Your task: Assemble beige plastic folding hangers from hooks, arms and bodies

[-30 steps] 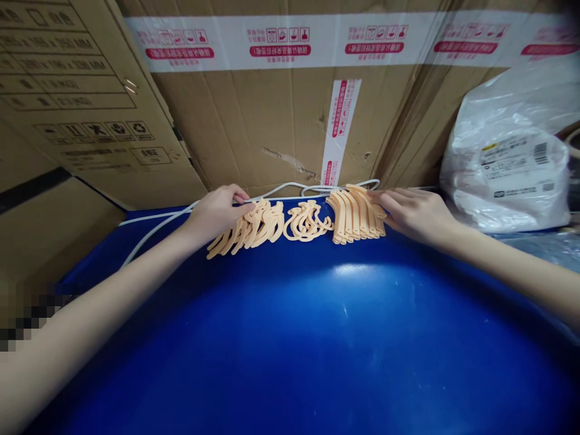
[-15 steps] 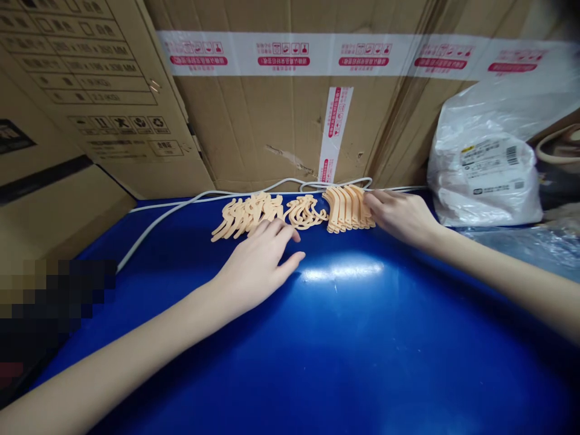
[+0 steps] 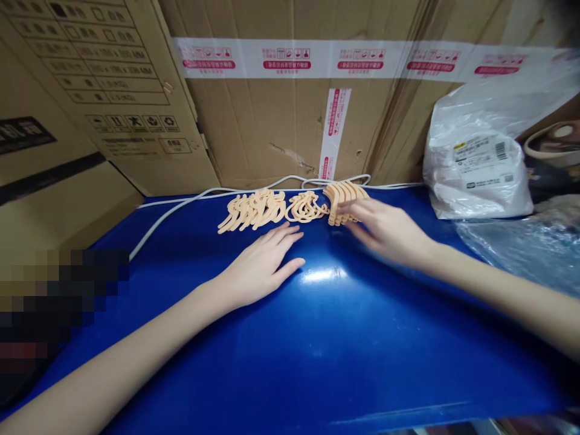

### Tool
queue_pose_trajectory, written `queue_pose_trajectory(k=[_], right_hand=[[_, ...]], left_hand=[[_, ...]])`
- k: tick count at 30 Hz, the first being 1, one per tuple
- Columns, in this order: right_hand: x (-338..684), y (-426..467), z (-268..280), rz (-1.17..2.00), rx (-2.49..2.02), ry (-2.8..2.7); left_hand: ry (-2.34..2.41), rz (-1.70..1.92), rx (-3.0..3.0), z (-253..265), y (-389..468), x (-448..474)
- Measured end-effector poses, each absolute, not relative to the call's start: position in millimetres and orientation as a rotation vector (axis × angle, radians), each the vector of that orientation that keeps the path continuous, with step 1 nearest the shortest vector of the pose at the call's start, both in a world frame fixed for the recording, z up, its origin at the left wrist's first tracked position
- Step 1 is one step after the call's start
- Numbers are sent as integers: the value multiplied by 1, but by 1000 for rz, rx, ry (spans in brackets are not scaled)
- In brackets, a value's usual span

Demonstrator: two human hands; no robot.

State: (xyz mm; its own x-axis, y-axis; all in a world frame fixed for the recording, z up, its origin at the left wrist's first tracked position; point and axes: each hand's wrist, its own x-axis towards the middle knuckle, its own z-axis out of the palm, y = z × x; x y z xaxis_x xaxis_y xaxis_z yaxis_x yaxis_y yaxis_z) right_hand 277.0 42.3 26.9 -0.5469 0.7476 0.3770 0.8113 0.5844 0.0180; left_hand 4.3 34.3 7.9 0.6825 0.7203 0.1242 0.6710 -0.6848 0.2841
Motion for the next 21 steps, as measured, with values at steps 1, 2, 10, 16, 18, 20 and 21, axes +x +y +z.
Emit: queue_pose_trajectory(k=[1, 2, 10, 16, 18, 20, 21], right_hand=[[266, 33, 23, -173, -1202, -2529], [257, 26, 19, -95, -1142, -2566], [249, 24, -6, 187, -1022, -2679], [256, 27, -5, 244, -991, -2704], [256, 26, -6, 239, -996, -2690], [255, 25, -6, 226, -1006, -2693], [255, 25, -5, 218, -1011, -2697]], left_hand=[[1127, 298, 2681, 6, 33, 5], [1131, 269, 2683, 4, 32, 5], [1099, 223, 2696, 0, 30, 6], [1053, 239, 2732, -1, 29, 4], [1046, 247, 2744, -1, 28, 5], [1045, 248, 2758, -1, 27, 5], [1050, 244, 2764, -1, 27, 6]])
